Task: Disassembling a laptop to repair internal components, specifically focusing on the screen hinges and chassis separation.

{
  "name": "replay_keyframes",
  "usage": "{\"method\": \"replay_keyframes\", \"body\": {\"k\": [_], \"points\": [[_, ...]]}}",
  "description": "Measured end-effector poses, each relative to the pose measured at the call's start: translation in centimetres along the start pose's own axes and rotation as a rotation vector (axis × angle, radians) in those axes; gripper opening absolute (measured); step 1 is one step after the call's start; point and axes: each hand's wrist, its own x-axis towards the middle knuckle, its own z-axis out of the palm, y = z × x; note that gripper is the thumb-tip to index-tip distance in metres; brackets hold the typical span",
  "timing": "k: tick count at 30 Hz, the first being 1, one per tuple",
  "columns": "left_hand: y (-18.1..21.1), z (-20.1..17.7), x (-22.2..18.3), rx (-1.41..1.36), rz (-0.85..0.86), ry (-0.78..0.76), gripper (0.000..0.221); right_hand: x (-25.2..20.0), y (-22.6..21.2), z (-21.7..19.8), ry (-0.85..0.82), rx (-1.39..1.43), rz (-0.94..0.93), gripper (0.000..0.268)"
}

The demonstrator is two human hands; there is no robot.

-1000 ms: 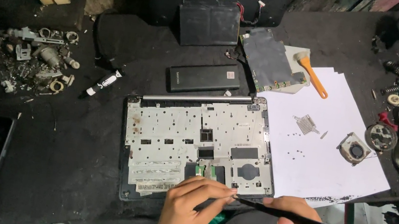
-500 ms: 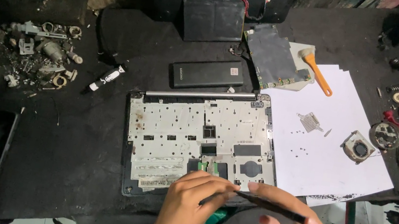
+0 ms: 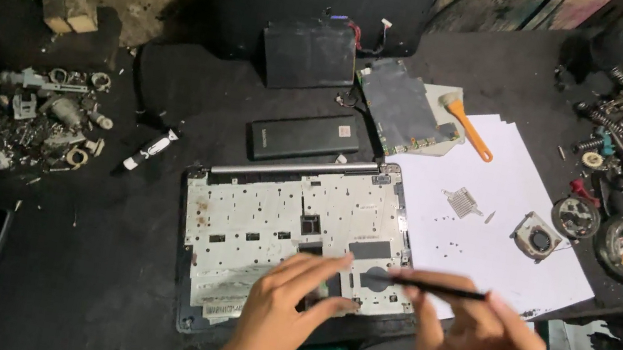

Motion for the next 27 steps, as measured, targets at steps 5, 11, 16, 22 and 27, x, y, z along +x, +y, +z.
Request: {"method": "replay_keyframes", "body": {"k": [5,11,16,22,27], "points": [[-3.4,-0.3,1.0,0.317,-0.018,-0.046,0.056,2.4,6.2,0.7,0.06,-0.015,-0.011,0.07],[-6.0,1.9,0.3,0.698,0.044,-0.115,0.06,2.2,13.1,2.8,0.032,-0.044,0.003,0.077],[-5.9,2.0,0.4,0.764,0.054,-0.099,0.061,2.5,14.8,3.5,-0.016,-0.056,0.009,0.077],[-5.8,1.8,0.6,0.741,0.038,-0.104,0.06,2.1,15.9,4.1,-0.057,-0.045,0.035,0.072],[-5.6,1.8,0.7,0.692,0.025,-0.106,0.059,1.9,16.3,4.3,-0.084,-0.083,0.001,0.067]]}}
